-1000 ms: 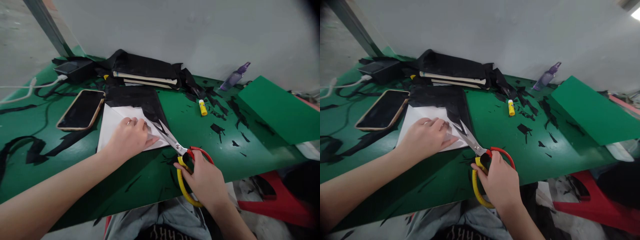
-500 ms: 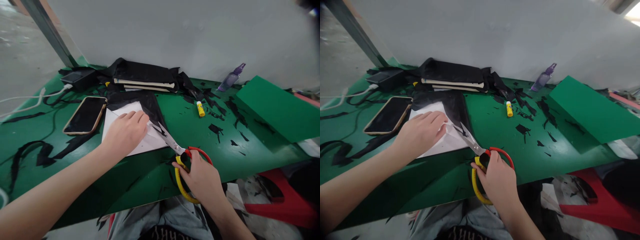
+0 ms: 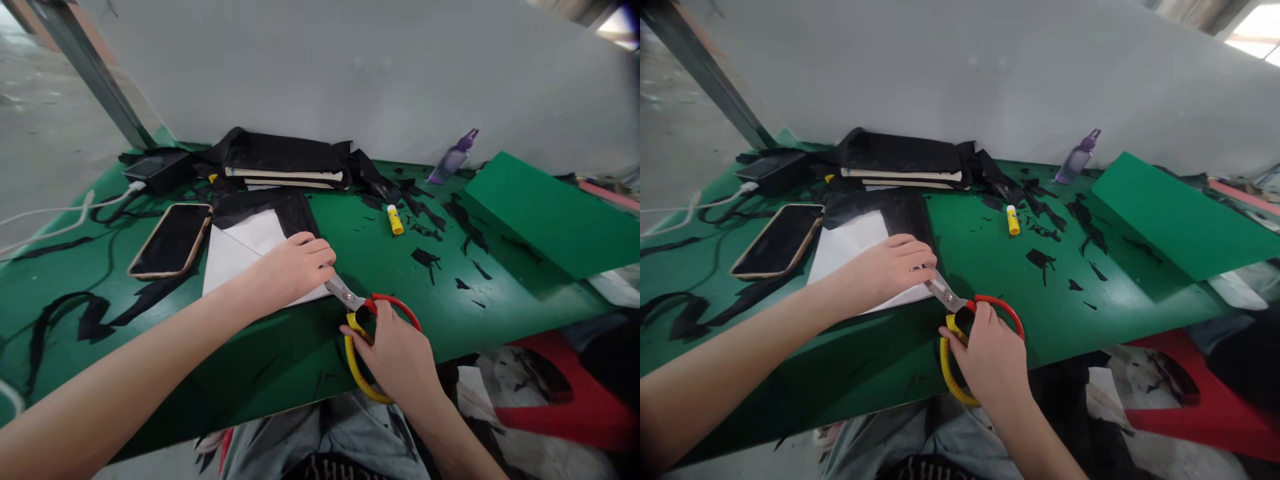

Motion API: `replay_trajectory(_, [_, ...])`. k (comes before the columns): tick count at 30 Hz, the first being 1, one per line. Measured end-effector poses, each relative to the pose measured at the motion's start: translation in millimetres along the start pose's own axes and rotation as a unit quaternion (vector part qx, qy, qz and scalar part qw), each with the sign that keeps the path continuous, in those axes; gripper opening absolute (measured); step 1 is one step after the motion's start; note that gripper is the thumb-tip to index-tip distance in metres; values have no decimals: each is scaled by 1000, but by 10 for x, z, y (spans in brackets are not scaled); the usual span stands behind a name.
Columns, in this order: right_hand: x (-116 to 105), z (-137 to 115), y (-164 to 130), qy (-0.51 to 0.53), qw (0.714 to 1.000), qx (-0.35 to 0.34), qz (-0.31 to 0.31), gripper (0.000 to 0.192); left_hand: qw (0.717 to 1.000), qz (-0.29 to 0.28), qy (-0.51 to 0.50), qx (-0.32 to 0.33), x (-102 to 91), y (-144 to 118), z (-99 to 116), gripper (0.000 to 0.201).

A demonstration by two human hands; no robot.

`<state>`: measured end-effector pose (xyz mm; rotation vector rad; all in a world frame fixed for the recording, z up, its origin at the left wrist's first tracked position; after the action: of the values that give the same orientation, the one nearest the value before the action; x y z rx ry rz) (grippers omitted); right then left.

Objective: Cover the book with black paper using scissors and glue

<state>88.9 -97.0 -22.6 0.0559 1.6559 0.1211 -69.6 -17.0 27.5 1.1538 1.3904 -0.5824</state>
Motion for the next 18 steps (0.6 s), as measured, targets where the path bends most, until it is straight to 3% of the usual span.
replay_trajectory(5, [-14,-7,-1,1,1000,-1,-1,51,1000,-9,-25,-4,43,-28,-74,24])
replay_trajectory(14, [-19,-17,-7,-1,1000,-4,-11,54,992,9,-60,-115,100,-161,-413,36])
replay_trajectory(18, [-43,-4,-33,1,1000,2,-16,54,990,-7,-70,-123,204,-170,-453,41])
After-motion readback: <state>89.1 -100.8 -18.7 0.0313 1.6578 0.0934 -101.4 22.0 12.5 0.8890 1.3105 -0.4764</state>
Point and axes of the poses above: each hand's wrist, its own y-axis towards the middle knuckle, its own x-axis out of the palm, z = x × y, the point moved 5 cm from there along y, towards the middle knuckle
